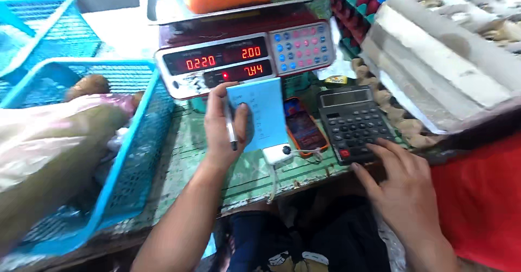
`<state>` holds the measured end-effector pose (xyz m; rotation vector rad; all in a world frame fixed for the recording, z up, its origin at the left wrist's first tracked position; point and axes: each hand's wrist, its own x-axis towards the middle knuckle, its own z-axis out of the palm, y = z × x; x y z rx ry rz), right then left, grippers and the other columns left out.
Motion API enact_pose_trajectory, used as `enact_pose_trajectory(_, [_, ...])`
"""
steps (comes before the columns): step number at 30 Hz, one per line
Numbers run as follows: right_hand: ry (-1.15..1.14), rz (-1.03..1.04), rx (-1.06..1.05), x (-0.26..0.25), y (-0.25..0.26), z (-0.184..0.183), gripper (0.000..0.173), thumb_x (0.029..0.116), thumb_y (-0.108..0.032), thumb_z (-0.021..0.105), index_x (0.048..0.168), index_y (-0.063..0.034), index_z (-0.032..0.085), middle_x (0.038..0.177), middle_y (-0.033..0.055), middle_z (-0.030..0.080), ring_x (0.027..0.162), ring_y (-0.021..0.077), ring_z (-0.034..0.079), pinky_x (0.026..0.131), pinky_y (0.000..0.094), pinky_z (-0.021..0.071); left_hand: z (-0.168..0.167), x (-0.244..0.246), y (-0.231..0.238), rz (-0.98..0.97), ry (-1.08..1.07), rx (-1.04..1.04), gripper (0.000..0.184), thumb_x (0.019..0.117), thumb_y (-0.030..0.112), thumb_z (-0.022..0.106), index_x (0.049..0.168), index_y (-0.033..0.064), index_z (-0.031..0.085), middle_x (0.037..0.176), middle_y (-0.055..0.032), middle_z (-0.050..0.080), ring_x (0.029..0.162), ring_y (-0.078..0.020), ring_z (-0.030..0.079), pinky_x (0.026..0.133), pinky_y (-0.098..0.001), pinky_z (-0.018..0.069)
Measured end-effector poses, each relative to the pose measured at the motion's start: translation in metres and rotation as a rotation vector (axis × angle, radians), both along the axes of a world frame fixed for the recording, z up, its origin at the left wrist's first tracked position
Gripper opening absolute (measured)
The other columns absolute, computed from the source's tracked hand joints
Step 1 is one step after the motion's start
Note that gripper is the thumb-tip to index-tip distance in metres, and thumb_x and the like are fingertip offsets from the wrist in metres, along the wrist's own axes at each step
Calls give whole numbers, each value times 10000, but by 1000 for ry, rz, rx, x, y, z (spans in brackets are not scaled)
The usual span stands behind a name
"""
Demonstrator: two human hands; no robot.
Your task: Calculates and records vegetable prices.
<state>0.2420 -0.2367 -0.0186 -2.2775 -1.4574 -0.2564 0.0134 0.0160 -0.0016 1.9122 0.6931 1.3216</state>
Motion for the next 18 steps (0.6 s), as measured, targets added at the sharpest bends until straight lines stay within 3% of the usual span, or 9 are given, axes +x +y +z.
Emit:
enact_pose_trajectory(3, [-32, 120, 25, -15, 9, -20, 641, 965, -639, 506, 1302, -123, 683, 1502, 299, 477, 1374, 548, 437, 1092, 707, 344, 2, -4, 1, -5, 5, -27, 387, 971, 43, 565, 1352, -2, 519, 1141, -93, 689, 965, -114, 705, 833, -311, 616])
enact_pose_trajectory(5, [-37, 128, 37, -15, 8, -29, 676, 964, -683, 468, 1294, -134, 685, 1523, 316, 445, 1409, 557, 394, 1117, 724, 299, 2, -2, 1, -32, -1, -48, 381, 978, 41, 553, 1356, 8, 523, 1148, -92, 689, 980, -123, 706, 843, -319, 618])
enact_pose_trajectory(14, [-25, 95, 67, -11, 8, -29, 584, 989, -635, 496, 1261, -164, 708, 1472, 252, 529, 1390, 485, 457, 1131, 707, 318, 2, -7, 0, -78, 77, -45, 410, 1007, 105, 565, 1407, 59, 489, 1214, -41, 656, 1022, -72, 677, 875, -278, 593])
enact_pose_trajectory(18, [-34, 80, 44, -5, 13, -27, 569, 982, -654, 491, 1232, -202, 731, 1459, 195, 562, 1396, 443, 468, 1150, 692, 303, 1, -4, -1, -66, 4, -49, 413, 984, 88, 553, 1389, 64, 475, 1158, 10, 647, 968, -19, 667, 836, -222, 583])
